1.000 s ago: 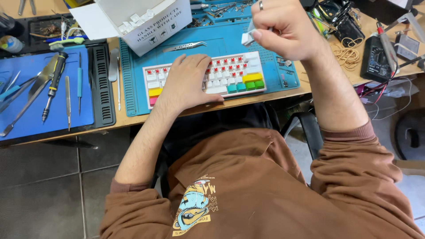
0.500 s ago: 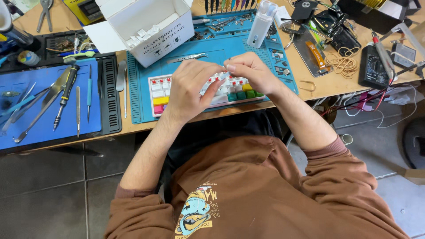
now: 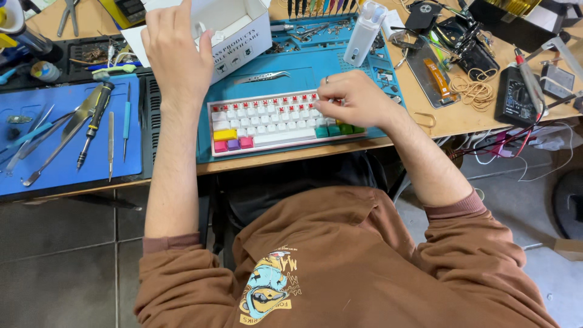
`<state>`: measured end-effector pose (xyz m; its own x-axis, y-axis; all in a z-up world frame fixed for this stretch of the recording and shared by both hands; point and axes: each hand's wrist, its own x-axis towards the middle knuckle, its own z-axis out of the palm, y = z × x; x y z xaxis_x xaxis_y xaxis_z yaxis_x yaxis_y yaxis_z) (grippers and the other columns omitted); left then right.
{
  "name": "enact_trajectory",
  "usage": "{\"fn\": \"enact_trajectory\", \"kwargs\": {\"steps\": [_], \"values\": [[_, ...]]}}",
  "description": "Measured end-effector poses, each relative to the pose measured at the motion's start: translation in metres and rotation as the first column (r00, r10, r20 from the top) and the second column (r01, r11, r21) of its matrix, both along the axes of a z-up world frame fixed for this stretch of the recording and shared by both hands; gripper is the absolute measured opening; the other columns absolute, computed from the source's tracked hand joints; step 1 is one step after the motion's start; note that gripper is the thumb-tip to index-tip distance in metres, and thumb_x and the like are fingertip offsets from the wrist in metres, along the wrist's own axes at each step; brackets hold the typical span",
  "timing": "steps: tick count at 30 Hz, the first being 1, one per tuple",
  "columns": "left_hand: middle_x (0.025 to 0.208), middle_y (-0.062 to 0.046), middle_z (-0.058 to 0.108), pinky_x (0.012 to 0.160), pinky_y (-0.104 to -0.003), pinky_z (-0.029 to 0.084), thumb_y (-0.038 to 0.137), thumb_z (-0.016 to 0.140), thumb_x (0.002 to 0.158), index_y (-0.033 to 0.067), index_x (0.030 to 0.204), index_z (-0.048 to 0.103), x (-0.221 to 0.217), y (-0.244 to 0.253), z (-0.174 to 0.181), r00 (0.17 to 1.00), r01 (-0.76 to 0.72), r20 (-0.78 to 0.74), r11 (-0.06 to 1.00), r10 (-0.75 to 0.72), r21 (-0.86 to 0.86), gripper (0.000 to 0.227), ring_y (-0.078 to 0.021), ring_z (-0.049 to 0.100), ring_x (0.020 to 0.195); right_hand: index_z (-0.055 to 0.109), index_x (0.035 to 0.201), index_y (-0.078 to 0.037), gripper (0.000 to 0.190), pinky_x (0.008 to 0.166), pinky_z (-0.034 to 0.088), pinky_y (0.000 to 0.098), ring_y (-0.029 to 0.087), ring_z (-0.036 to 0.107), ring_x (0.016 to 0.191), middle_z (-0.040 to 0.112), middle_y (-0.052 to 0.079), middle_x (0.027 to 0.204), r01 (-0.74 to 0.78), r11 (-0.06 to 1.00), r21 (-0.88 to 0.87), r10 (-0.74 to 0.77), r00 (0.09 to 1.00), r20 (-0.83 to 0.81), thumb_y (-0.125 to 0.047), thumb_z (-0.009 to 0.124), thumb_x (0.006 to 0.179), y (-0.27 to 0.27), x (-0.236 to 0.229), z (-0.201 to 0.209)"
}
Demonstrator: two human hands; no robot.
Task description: The person installs white keycaps onto a mechanical keyboard placed on a blue mat. They repeatedly pick keycaps from a white box and press them into the keyboard switches, working across multiple rows.
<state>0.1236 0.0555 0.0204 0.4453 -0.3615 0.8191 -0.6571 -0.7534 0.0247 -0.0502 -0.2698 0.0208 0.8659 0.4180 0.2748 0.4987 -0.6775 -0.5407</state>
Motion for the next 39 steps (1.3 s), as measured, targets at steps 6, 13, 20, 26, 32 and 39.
{"fn": "enact_trajectory", "kwargs": {"steps": [6,13,20,26,32,39], "values": [[0.118,-0.015,0.077,0.09,-0.046,0.056,0.016,0.08,0.113,0.0007,0.136,0.073,-0.05,-0.016,0.01,0.92,0.321,-0.197,0.939,-0.34,-0.123,0.028,-0.032,0.068,0.109,0.04,0.07,-0.012,0.037,0.061,0.03,0.043,0.023,0.042,0.066,0.045,0.001,0.068,-0.084,0.952,-0.295,0.093,0.996,0.017,-0.02,0.06,0.1,-0.008,0.023,-0.014],[0.167,-0.023,0.056,0.123,-0.06,0.04,0.071,0.094,0.081,-0.0031,0.159,0.051,-0.094,-0.04,-0.025,0.61,0.615,-0.698,0.78,-0.375,0.119,0.116,-0.0438,0.05,0.154,0.05,0.066,-0.013,0.037,0.057,0.035,0.0459,0.026,0.051,0.065,0.047,0.001,0.065,-0.207,0.841,-0.5,0.22,0.975,-0.035,-0.027,0.062,0.098,0.002,0.032,-0.008],[0.158,-0.018,0.064,0.113,-0.057,0.046,0.076,0.094,0.078,0.0005,0.157,0.057,-0.094,-0.055,-0.043,0.66,0.585,-0.675,0.79,-0.332,0.184,0.115,-0.0397,0.059,0.141,0.063,0.071,-0.014,0.029,0.059,0.041,0.0487,0.03,0.059,0.07,0.06,0.001,0.071,-0.236,0.761,-0.604,0.22,0.97,-0.102,-0.028,0.06,0.097,0.006,0.038,-0.005],[0.158,-0.016,0.064,0.114,-0.057,0.045,0.073,0.095,0.077,0.0021,0.157,0.058,-0.095,-0.057,-0.044,0.655,0.581,-0.683,0.793,-0.322,0.184,0.113,-0.0383,0.058,0.141,0.053,0.074,-0.013,0.031,0.061,0.036,0.0464,0.027,0.05,0.067,0.056,0.001,0.072,-0.263,0.777,-0.571,0.151,0.96,-0.236,-0.027,0.054,0.101,0.006,0.047,0.002],[0.159,-0.016,0.065,0.115,-0.056,0.045,0.073,0.095,0.075,0.0016,0.157,0.059,-0.093,-0.058,-0.046,0.663,0.573,-0.678,0.798,-0.318,0.187,0.114,-0.0385,0.059,0.143,0.058,0.076,-0.013,0.03,0.066,0.04,0.0494,0.03,0.054,0.07,0.06,0.003,0.076,-0.279,0.773,-0.569,0.127,0.948,-0.292,-0.029,0.053,0.101,0.001,0.051,-0.003],[0.157,-0.014,0.065,0.112,-0.055,0.045,0.076,0.093,0.074,0.0032,0.156,0.06,-0.092,-0.059,-0.047,0.651,0.584,-0.688,0.791,-0.323,0.181,0.114,-0.0386,0.061,0.137,0.061,0.071,-0.014,0.032,0.061,0.041,0.0507,0.033,0.058,0.07,0.065,0.003,0.075,-0.241,0.727,-0.643,0.18,0.97,-0.161,-0.028,0.054,0.098,0.01,0.038,-0.007]]}}
